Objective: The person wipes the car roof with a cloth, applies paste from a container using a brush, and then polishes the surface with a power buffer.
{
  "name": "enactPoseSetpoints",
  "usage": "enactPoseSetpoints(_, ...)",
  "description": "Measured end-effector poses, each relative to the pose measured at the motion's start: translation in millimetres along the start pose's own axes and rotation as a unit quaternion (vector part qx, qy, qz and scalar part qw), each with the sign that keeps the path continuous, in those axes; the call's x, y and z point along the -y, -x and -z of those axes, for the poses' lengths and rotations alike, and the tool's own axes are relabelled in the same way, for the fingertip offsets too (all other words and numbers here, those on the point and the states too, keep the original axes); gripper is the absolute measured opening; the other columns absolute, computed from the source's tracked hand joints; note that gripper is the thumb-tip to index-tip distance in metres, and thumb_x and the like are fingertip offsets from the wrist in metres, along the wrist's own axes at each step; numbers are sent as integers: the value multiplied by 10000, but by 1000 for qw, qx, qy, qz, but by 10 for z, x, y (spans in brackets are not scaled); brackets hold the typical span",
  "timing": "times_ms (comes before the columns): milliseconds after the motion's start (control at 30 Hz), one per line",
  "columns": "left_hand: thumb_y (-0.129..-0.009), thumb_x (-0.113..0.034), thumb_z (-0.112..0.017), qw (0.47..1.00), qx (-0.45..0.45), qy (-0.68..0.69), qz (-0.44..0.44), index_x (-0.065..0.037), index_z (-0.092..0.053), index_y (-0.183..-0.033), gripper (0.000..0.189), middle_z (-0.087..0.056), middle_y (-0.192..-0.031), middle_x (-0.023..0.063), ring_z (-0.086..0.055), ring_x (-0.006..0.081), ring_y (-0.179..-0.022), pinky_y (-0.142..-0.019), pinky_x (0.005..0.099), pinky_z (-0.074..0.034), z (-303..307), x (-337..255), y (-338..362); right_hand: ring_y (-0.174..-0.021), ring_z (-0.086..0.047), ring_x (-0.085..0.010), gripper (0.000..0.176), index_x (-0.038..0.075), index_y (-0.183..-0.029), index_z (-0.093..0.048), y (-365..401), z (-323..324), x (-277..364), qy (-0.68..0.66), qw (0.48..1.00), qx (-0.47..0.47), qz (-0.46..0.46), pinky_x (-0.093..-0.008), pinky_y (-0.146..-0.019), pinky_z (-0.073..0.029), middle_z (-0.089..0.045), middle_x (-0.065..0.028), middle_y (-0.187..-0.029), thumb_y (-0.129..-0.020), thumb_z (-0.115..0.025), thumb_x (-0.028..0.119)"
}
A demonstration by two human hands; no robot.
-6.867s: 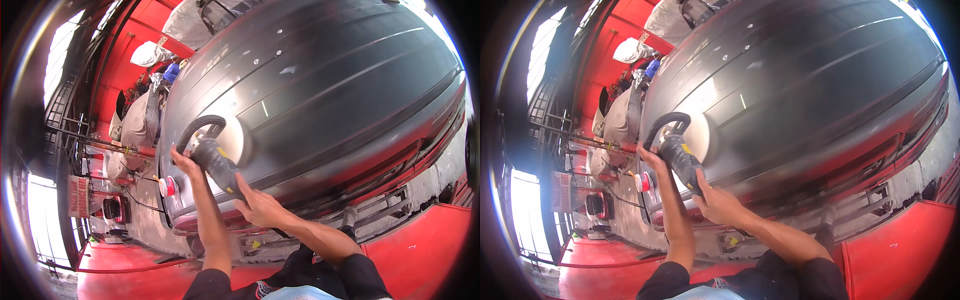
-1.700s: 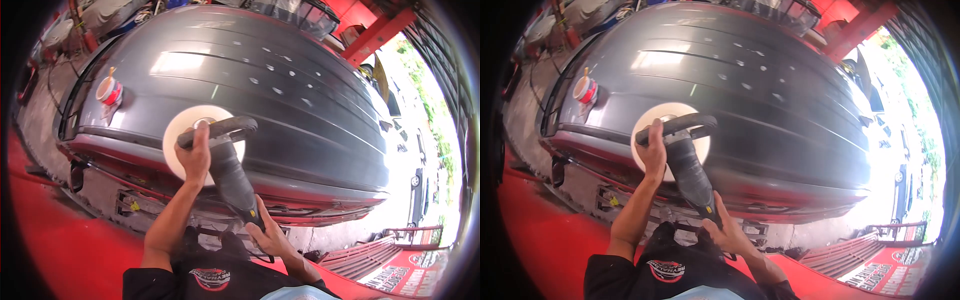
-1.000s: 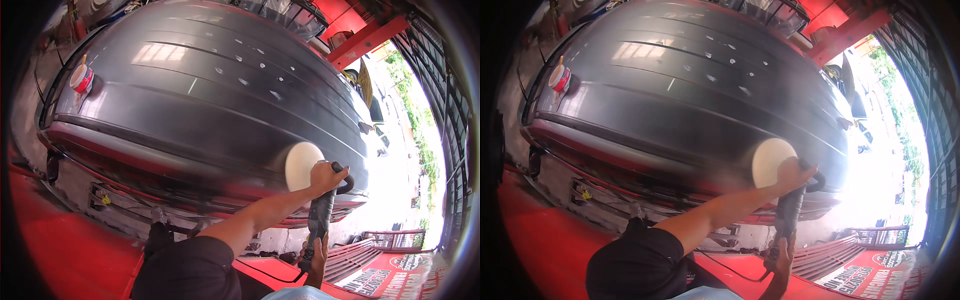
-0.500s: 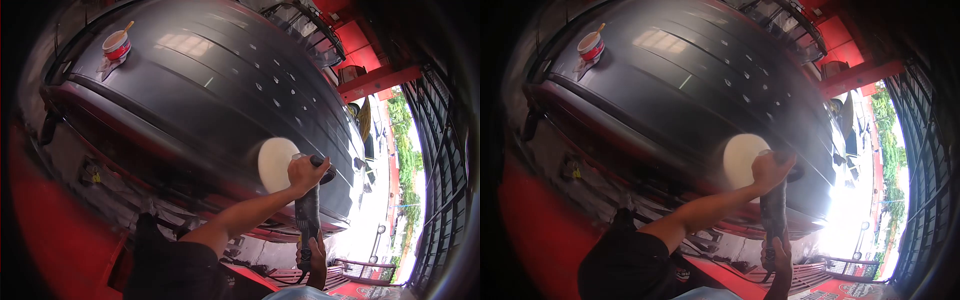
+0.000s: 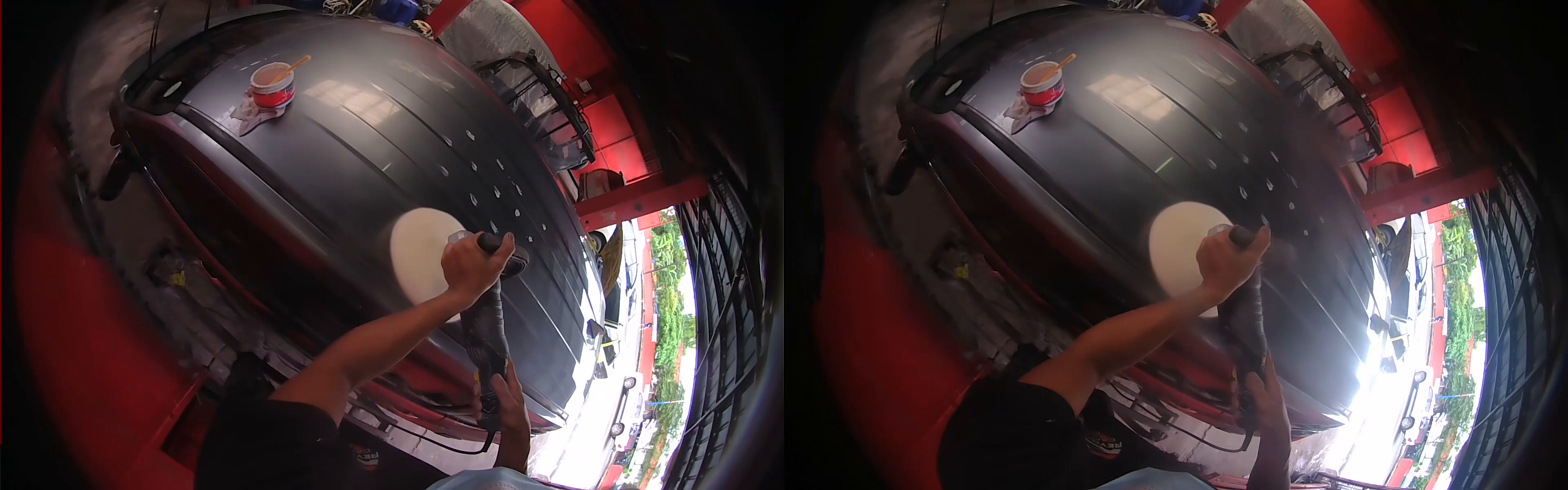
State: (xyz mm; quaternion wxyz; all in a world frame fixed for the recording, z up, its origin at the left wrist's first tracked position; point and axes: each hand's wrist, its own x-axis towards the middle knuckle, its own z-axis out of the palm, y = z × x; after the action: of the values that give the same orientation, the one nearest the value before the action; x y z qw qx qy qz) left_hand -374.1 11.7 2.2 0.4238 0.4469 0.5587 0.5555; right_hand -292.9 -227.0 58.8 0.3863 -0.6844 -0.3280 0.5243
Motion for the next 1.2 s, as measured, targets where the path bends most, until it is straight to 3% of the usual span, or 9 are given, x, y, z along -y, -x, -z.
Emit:
enactPoseSetpoints(200, -781, -564, -693, 998, -63, -10, -11, -56, -697, -647, 526, -662, -640, 158, -651, 389, -659, -696, 469, -507, 495, 7, -480, -627, -602, -120, 649, 137, -1548, -237, -408, -418, 108, 20, 998, 50, 15, -257, -501, -514, -606, -72, -886, -992, -554, 247)
enactPoseSetpoints(300, -789, -551, -697, 996, -91, -23, -3, -34, -714, -678, 529, -682, -671, 172, -682, 389, -708, -736, 449, -527, 732, 58, -723, -642, -587, -113, 751, 200, -1595, -92, -624, -658, 95, 32, 995, 95, 14, -264, -503, -524, -593, -63, -882, -1009, -550, 299)
enactPoseSetpoints(533, -854, -400, -728, 990, -94, 103, -5, 27, -700, -714, 450, -680, -631, 63, -658, 171, -601, -649, 330, -511, 1012, 224, -843, -655, -554, -103, 761, 127, -1595, -87, -698, -812, 87, 31, 989, 143, 15, -273, -603, -498, -583, -47, -860, -1003, -550, 247)
enactPoseSetpoints(667, -887, -316, -719, 989, -35, 142, -14, 41, -700, -727, 392, -664, -629, 46, -630, 126, -604, -628, 305, -487, 671, 44, -359, -723, -552, -91, 754, 90, -1589, -114, -402, -447, -171, 61, 993, 98, 39, -271, -707, -487, -604, -55, -882, -998, -558, 233)
enactPoseSetpoints(833, -907, -371, -687, 982, 108, 157, 13, 39, -710, -754, 438, -691, -675, 76, -656, 160, -658, -675, 331, -495, -183, -20, 428, -718, -570, -94, 769, 80, -1587, -122, 278, 210, -355, 10, 1000, -16, -9, -272, -692, -495, -610, -67, -887, -979, -574, 212)
enactPoseSetpoints(933, -896, -412, -682, 968, 197, 156, 20, 6, -708, -718, 454, -684, -650, 89, -671, 200, -634, -667, 349, -498, -801, 7, 998, -640, -589, -113, 758, 79, -1586, -111, 629, 595, -500, -48, 995, -82, -13, -275, -565, -503, -602, -74, -861, -977, -551, 186)
enactPoseSetpoints(1100, -838, -559, -653, 943, 332, 29, 6, -17, -704, -712, 559, -682, -663, 161, -695, 351, -683, -697, 420, -519, -1816, 45, 1912, -594, -564, -114, 729, 89, -1587, -116, 998, 1051, -860, -121, 970, -209, -9, -278, -515, -487, -581, -62, -823, -982, -519, 153)
enactPoseSetpoints(1167, -835, -552, -651, 932, 360, 27, -20, -12, -721, -727, 555, -691, -685, 176, -698, 370, -696, -686, 437, -525, -2094, -39, 2235, -564, -565, -112, 669, 256, -1587, -156, 1105, 1290, -1140, -136, 948, -286, -17, -266, -465, -491, -583, -59, -808, -1016, -502, 221)
enactPoseSetpoints(1200, -843, -559, -632, 928, 367, 53, -25, -22, -730, -729, 558, -688, -673, 171, -700, 367, -703, -677, 442, -524, -2216, -65, 2397, -557, -568, -115, 652, 253, -1582, -175, 1144, 1467, -1380, -105, 947, -304, -1, -265, -445, -491, -587, -59, -793, -1019, -501, 219)
